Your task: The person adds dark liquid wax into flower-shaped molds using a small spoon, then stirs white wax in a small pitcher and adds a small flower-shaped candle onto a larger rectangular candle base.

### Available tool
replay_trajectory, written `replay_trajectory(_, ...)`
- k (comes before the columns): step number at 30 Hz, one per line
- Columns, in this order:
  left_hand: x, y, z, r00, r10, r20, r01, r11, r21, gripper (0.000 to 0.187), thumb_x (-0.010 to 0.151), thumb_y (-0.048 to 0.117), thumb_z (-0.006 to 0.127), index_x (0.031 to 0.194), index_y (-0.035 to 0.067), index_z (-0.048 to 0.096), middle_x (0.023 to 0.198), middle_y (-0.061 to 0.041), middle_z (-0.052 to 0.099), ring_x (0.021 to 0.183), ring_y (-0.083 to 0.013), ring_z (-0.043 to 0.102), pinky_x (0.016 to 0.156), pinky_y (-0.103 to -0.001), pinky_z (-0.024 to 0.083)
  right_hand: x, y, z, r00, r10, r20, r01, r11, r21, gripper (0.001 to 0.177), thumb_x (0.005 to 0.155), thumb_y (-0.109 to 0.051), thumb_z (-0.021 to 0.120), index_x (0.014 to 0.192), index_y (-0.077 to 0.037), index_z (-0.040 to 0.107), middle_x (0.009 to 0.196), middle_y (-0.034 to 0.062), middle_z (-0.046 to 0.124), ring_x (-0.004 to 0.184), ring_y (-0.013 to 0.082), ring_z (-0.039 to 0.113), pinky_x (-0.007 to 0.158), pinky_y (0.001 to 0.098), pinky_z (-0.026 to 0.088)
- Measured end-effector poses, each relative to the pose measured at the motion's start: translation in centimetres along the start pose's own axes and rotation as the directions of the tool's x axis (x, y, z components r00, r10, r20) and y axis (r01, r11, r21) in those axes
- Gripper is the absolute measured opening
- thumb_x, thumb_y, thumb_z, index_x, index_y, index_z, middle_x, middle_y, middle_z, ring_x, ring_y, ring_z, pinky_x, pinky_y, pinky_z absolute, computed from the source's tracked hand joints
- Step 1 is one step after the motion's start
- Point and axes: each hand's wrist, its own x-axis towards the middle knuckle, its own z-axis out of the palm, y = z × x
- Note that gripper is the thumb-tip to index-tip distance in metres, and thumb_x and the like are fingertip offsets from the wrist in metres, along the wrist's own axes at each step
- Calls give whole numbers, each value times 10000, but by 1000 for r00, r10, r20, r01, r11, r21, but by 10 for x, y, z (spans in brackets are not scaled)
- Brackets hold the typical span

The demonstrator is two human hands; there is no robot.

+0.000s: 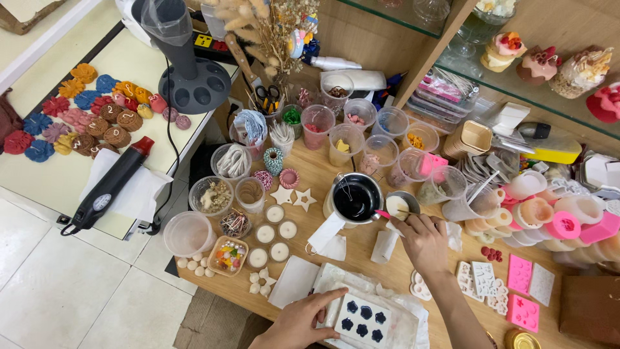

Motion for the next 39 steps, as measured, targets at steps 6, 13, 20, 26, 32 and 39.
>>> replay_trajectory(6, 1, 4, -4, 997, -52, 59, 52, 999, 0, 885, 838, 382, 842, 1599, 380, 389, 914, -27, 576, 830, -155, 628, 801, -336, 541, -2, 3, -7, 1000, -8, 18, 8, 1000, -18, 434, 712, -156, 772, 1143, -207, 767, 872, -29, 651, 903, 181, 613, 861, 387, 428)
replay_trajectory(13, 2, 1, -3, 998, -37, 49, 38, 999, -19, 887, 829, 364, 841, 1598, 364, 400, 908, -21, 579, 819, -147, 622, 796, -328, 545, 1, 2, -13, 988, 157, 3, -157, 987, 44, 307, 762, -159, 782, 1068, -183, 794, 843, -11, 685, 856, 204, 633, 809, 400, 423)
replay_trajectory(20, 4, -2, -1, 999, -21, 35, 21, 1000, -4, 891, 829, 357, 855, 1597, 370, 404, 904, -17, 580, 823, -152, 615, 799, -335, 535, 28, 25, 49, 589, 700, 403, -773, 344, 533, 357, 877, -347, 846, 977, -10, 785, 833, 180, 769, 687, 270, 689, 670, 402, 532)
replay_trajectory(26, 2, -2, 0, 1000, -6, 17, 6, 1000, -10, 896, 822, 325, 855, 1597, 367, 407, 909, -29, 582, 834, -162, 623, 801, -340, 534, 39, 24, 81, 583, 695, 420, -809, 448, 380, 528, 729, -452, 817, 1064, -46, 784, 871, 195, 784, 769, 289, 762, 741, 403, 569)
replay_trajectory(32, 0, -2, 0, 1000, 25, -1, -25, 1000, -17, 877, 832, 336, 852, 1593, 350, 415, 916, -25, 585, 819, -170, 619, 782, -346, 539, 38, 30, 79, 526, 761, 379, -838, 540, 80, 585, 690, -549, 820, 1010, -59, 800, 900, 261, 744, 854, 418, 737, 770, 481, 574)
replay_trajectory(39, -1, 2, -1, 1000, 22, -8, -22, 1000, -2, 883, 819, 344, 856, 1586, 342, 419, 906, -23, 582, 802, -170, 616, 763, -349, 544, 37, 37, 69, 488, 766, 419, -853, 520, 41, 608, 713, -554, 832, 953, 2, 789, 878, 263, 754, 841, 392, 756, 794, 466, 583)
